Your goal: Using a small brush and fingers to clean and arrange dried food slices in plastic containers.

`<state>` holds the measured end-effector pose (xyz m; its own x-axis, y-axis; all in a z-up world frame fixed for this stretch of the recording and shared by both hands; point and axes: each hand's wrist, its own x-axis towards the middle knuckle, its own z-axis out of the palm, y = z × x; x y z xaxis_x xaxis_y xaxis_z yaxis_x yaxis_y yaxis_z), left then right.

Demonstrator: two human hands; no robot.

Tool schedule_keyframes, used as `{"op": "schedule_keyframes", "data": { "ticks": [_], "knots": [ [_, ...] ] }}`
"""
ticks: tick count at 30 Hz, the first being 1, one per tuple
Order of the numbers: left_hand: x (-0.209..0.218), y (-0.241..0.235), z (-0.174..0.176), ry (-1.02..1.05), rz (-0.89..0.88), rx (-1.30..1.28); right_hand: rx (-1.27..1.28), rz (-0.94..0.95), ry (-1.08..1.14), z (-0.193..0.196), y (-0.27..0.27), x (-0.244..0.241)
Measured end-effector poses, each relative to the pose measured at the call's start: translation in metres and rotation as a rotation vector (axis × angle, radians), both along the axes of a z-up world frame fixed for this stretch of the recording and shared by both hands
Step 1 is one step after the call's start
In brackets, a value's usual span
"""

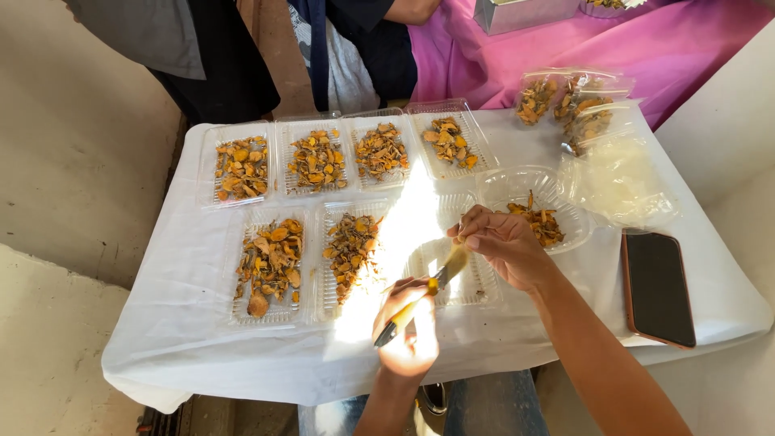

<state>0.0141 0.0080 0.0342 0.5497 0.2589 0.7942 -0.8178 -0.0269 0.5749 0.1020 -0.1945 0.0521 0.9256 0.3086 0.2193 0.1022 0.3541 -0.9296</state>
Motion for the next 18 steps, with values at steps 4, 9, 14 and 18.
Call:
{"op": "schedule_keyframes", "data": {
  "ticks": [4, 9, 14, 18],
  "knots": [
    [-0.001, -0.007, -0.015, -0.093, 0.131, -0.154, -0.046, -0.03, 0.009, -0.004, 0.002, -0.002],
    [-0.004, 0.005, 0.002, 0.055, 0.098, 0.103, -0.005, -0.069, -0.002, -0.002, 0.001, -0.005],
    [-0.002, 0.016, -0.022, 0.011, 0.24, 0.11, -0.319, -0.29, -0.279, 0.031, -0.035, -0.01],
    [-0.001, 0.023, -0.036, 0.011, 0.3, 0.167, -0.974, -0.702, -0.272, 0.052, -0.072, -0.02]
  ]
}}
